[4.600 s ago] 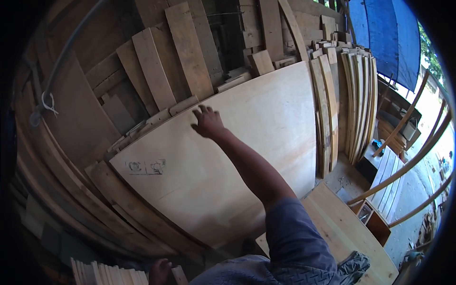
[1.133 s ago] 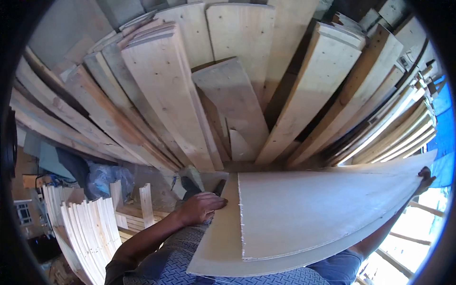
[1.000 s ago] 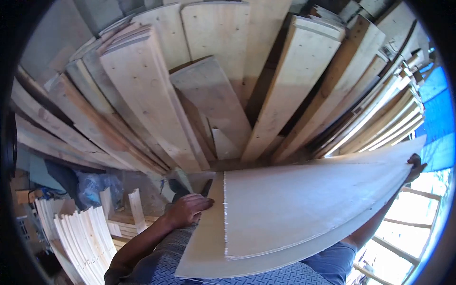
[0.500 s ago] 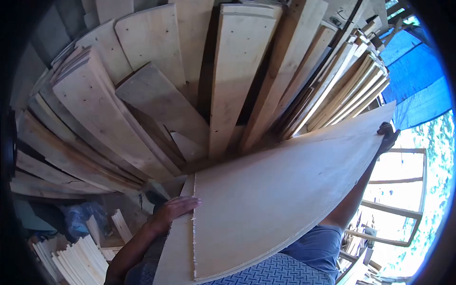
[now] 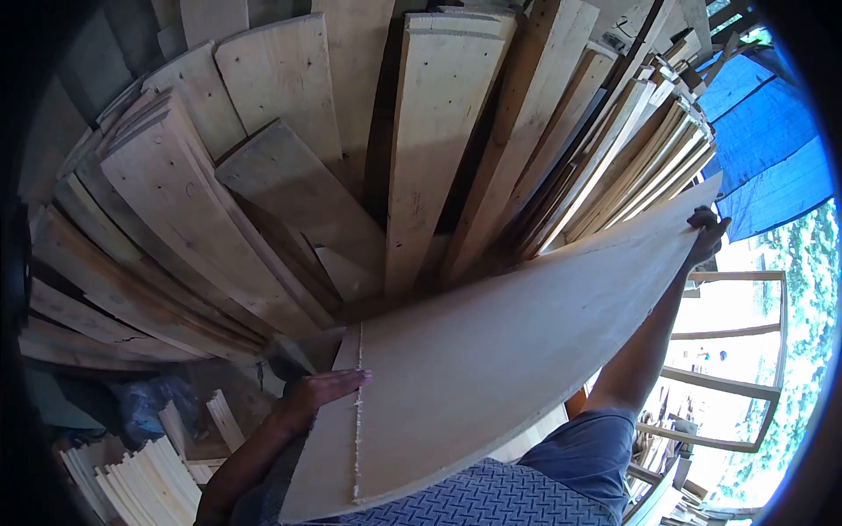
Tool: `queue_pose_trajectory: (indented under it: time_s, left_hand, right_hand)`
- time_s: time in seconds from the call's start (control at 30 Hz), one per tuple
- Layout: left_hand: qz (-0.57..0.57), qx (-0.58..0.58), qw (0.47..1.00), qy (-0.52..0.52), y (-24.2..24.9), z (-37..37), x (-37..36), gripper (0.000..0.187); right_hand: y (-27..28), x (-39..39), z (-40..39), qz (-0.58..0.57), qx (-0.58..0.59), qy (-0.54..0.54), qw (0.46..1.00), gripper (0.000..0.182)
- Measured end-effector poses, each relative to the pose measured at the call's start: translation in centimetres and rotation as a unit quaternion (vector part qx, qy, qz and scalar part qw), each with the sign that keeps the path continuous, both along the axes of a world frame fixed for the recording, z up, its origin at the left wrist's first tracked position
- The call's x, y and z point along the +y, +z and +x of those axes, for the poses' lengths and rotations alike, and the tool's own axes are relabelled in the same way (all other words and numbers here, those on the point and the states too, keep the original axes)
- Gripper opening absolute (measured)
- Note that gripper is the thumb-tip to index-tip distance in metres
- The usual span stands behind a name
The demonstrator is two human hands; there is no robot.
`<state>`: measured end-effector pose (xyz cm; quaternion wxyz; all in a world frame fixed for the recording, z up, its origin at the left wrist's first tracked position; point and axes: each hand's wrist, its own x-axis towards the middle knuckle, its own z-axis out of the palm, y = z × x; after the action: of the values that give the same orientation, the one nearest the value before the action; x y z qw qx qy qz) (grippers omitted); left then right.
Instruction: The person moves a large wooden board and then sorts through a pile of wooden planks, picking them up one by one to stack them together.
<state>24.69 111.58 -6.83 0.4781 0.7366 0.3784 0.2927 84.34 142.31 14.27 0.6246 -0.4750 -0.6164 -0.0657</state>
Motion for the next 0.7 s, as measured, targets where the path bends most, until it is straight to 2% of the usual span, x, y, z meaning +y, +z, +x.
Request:
queue_pose_trajectory:
  time_s: [0.03, 0.07, 0.13, 0.2, 0.23, 0.27, 0.3, 0.33, 0.37, 0.4, 0.43, 0.47, 0.53, 0.6, 0.63, 0.67, 0.7]
  left_hand:
    - [0.0, 0.002, 1.0, -0.002, -0.5, 0.0, 0.0, 0.051]
    - [-0.029, -0.035, 0.999, 0.023, -1.7, -0.2, 0.0, 0.051]
    - [-0.058, -0.07, 0.995, 0.043, -4.7, -0.5, 0.5, 0.05]
    - [-0.175, -0.151, 0.967, 0.111, -7.2, -1.0, 1.6, 0.048]
    - [-0.192, -0.159, 0.959, 0.134, -5.0, -1.2, 2.5, 0.045]
    - [-0.212, -0.164, 0.949, 0.164, -2.6, -1.3, 3.7, 0.043]
    - [-0.127, -0.068, 0.972, 0.184, -2.0, -1.9, 4.6, 0.039]
    - [-0.043, 0.036, 0.977, 0.204, -1.7, -2.7, 5.4, 0.037]
    - [-0.032, 0.026, 0.971, 0.237, -2.3, -3.3, 6.1, 0.034]
    - [-0.018, 0.018, 0.963, 0.269, -3.4, -4.0, 6.6, 0.032]
    - [-0.103, -0.028, 0.954, 0.281, -3.7, -4.8, 7.3, 0.037]
    - [-0.184, -0.078, 0.935, 0.292, -4.0, -5.5, 7.4, 0.042]
    - [-0.113, -0.109, 0.908, 0.388, -5.4, -6.9, 6.4, 0.052]
    - [-0.113, -0.057, 0.904, 0.408, -11.3, -9.7, 3.5, 0.057]
    - [-0.142, -0.023, 0.904, 0.401, -14.7, -11.4, 0.8, 0.054]
    - [-0.172, 0.009, 0.903, 0.394, -17.3, -12.9, -2.1, 0.051]
    - [-0.217, 0.048, 0.884, 0.411, -19.4, -14.1, -5.5, 0.048]
  right_hand:
    - [-0.1, 0.7, 0.2, -0.004, -0.027, -0.014, 1.0, 0.07]
    - [-0.1, 1.9, 1.0, -0.004, 0.03, 0.039, 0.999, 0.069]
    - [1.0, 2.0, -3.4, -0.032, -0.014, -0.016, 0.999, 0.065]
    - [1.2, 3.3, -4.5, -0.068, 0.025, 0.031, 0.997, 0.06]
    - [1.4, 3.7, -4.9, -0.032, -0.154, -0.035, 0.987, 0.059]
    - [1.9, 4.3, -6.0, -0.089, -0.11, -0.044, 0.989, 0.056]
    - [2.2, 6.0, -5.9, -0.067, -0.225, 0.034, 0.972, 0.052]
    - [2.4, 7.0, -7.3, -0.087, -0.21, 0.127, 0.966, 0.049]
    - [2.5, 7.2, -9.8, -0.119, -0.225, 0.18, 0.95, 0.048]
    - [2.6, 6.6, -12.9, -0.207, -0.213, 0.163, 0.941, 0.048]
    - [2.2, 7.6, -14.9, -0.205, -0.269, 0.099, 0.936, 0.046]
    - [1.3, 9.9, -14.7, -0.217, -0.316, 0.089, 0.919, 0.044]
    - [-0.3, 13.6, -16.6, -0.139, -0.413, 0.014, 0.9, 0.044]
    - [-1.4, 17.3, -17.3, -0.04, -0.522, 0.042, 0.851, 0.044]
    - [-1.0, 16.9, -20.7, -0.142, -0.419, 0.048, 0.896, 0.041]
    - [-1.2, 18.0, -21.7, -0.136, -0.417, 0.058, 0.897, 0.041]
    - [-1.5, 19.2, -22.3, -0.108, -0.469, 0.032, 0.876, 0.04]
